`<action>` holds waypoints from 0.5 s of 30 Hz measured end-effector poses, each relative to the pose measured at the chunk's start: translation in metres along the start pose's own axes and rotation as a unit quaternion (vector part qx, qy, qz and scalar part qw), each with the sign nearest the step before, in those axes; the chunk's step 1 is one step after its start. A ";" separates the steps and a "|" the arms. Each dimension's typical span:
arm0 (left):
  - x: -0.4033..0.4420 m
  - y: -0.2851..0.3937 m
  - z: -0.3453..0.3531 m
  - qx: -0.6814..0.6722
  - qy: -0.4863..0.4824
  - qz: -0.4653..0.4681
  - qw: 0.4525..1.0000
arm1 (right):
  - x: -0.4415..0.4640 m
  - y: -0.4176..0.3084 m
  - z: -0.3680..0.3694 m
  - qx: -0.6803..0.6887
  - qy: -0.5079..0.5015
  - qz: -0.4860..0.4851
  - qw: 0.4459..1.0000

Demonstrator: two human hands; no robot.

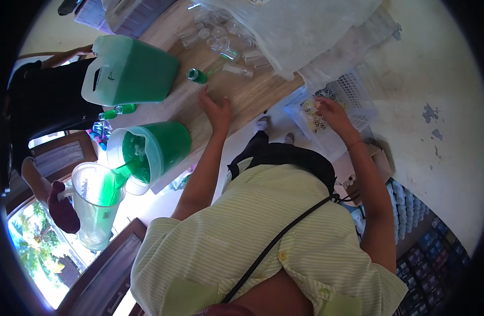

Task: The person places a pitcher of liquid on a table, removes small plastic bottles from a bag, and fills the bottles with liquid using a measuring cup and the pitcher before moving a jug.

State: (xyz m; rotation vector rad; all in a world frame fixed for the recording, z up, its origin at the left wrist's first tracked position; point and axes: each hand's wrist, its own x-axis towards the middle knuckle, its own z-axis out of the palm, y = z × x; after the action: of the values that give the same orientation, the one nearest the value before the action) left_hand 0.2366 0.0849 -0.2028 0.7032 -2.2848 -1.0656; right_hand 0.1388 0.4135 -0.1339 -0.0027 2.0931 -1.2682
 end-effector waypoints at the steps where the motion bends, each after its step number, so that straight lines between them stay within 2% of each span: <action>1: -0.004 0.003 0.001 0.006 -0.016 0.013 1.000 | -0.010 0.004 -0.014 0.022 0.030 0.032 0.999; 8: 0.010 0.027 0.013 0.038 -0.076 0.114 0.990 | -0.077 0.082 -0.087 0.074 0.195 0.126 0.970; 11: 0.036 0.037 0.020 0.108 -0.131 0.196 0.966 | -0.101 0.116 -0.099 0.097 0.225 0.154 0.957; 15: 0.047 0.036 0.028 0.226 -0.152 0.193 0.943 | -0.117 0.141 -0.102 0.127 0.233 0.165 0.950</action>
State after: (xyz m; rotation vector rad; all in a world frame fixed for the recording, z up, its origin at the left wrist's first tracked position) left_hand 0.1757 0.0890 -0.1786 0.2347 -2.8210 -0.4930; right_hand 0.2190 0.6062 -0.1505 0.8011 2.1660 -1.4102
